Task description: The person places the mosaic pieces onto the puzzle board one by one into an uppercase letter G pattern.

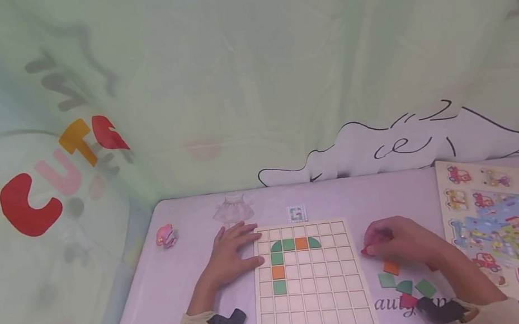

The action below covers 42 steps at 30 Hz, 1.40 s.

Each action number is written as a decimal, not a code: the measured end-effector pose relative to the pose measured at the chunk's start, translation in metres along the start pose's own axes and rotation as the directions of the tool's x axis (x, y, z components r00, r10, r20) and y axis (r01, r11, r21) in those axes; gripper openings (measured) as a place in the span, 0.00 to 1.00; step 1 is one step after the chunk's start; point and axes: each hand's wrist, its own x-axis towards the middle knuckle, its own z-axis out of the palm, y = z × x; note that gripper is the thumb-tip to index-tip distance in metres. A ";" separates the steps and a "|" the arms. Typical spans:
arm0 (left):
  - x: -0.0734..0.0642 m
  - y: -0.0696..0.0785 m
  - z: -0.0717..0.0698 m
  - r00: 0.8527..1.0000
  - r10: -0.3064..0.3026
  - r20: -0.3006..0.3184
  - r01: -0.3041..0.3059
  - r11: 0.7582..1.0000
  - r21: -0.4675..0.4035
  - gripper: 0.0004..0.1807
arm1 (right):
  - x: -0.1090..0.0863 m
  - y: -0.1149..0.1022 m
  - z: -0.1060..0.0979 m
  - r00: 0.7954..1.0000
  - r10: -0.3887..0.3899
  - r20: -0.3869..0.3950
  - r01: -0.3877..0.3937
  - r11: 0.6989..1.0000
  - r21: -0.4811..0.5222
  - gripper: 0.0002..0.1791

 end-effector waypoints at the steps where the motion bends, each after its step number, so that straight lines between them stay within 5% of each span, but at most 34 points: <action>1: 0.000 0.000 0.000 1.000 0.001 -0.001 -0.001 1.000 -0.003 0.32 | 0.001 -0.003 0.002 1.000 0.003 -0.001 -0.003 1.000 0.010 0.13; 11: 0.000 -0.002 0.001 1.000 0.005 -0.008 -0.005 1.000 -0.007 0.31 | 0.019 -0.036 0.035 0.995 -0.068 0.079 0.055 0.985 0.163 0.16; 25: 0.001 -0.002 0.001 1.000 -0.005 0.000 0.005 1.000 0.006 0.31 | 0.033 -0.085 0.089 0.949 -0.224 0.222 0.152 0.942 0.301 0.07; 33: -0.001 0.002 -0.001 1.000 0.001 -0.012 -0.001 1.000 -0.011 0.30 | 0.035 -0.099 0.111 0.952 -0.162 0.258 0.062 0.932 0.358 0.06; 42: 0.000 0.000 0.000 1.000 0.015 -0.027 -0.016 1.000 -0.011 0.30 | 0.034 -0.112 0.125 0.964 -0.129 0.232 0.056 0.953 0.298 0.06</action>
